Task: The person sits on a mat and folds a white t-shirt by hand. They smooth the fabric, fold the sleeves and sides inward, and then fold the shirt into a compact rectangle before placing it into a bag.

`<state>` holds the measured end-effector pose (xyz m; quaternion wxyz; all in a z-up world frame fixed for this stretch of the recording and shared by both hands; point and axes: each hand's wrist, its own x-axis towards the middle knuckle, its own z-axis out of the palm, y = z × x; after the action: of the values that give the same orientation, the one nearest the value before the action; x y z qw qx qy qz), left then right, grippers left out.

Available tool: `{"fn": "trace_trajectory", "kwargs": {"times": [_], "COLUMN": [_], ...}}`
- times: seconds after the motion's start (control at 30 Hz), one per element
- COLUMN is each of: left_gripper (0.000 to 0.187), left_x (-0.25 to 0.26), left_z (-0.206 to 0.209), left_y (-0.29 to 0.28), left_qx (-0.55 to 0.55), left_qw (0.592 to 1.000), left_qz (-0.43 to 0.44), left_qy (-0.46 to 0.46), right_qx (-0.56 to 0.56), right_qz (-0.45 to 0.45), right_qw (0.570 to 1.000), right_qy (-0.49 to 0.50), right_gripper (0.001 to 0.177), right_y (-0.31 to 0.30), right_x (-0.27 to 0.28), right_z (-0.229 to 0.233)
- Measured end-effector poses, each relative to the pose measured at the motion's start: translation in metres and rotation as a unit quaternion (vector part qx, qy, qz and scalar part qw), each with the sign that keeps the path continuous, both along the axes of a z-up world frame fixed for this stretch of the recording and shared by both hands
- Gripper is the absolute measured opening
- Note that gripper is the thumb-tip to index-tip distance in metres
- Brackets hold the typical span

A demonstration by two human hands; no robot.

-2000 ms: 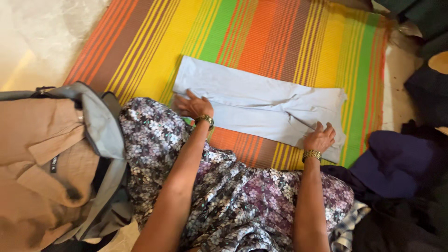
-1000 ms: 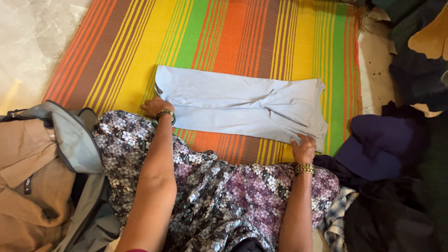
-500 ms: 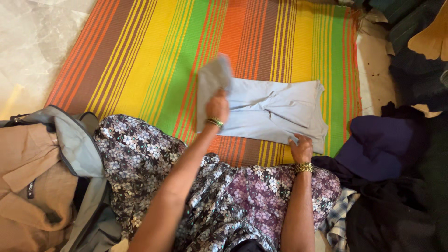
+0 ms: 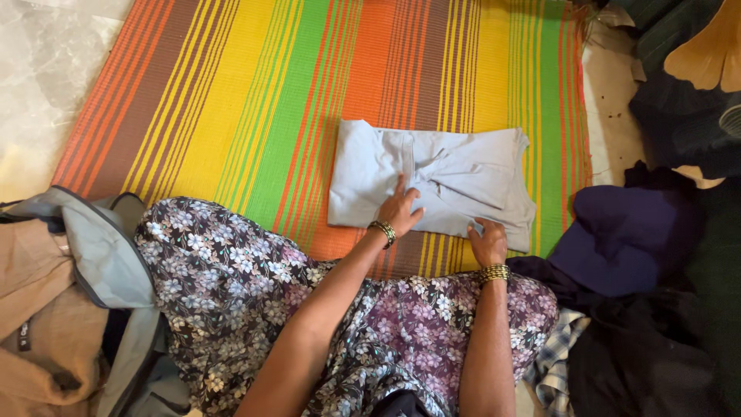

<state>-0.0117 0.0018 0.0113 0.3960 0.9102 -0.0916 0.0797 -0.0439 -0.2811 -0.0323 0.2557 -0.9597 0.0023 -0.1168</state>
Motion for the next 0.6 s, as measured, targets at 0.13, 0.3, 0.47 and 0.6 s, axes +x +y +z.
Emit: {"fn": "trace_trajectory", "kwargs": {"times": [0.13,0.3,0.47,0.6], "left_gripper": [0.020,0.039,0.049,0.049], "left_x": [0.023,0.083,0.103,0.117], "left_z": [-0.020,-0.013,0.004,0.004], "left_y": [0.009,0.059,0.132,0.153], "left_qx": [-0.025,0.164,0.204,0.180], "left_qw": [0.998,0.972,0.967,0.981], "left_qz": [0.043,0.147,0.131,0.048], "left_qy": [0.029,-0.081,-0.081,-0.052], "right_qx": [0.008,-0.008,0.038,0.140], "right_qz": [0.009,0.019,-0.014,0.095], "right_qw": [1.000,0.998,0.998,0.985], "right_qy": [-0.011,-0.061,0.051,0.043], "right_gripper": [0.032,0.031,0.025,0.035], "right_y": [0.002,0.012,0.052,0.103], "right_x": [-0.004,-0.012,-0.008,0.000], "right_z": [-0.001,0.012,0.027,0.020]}}
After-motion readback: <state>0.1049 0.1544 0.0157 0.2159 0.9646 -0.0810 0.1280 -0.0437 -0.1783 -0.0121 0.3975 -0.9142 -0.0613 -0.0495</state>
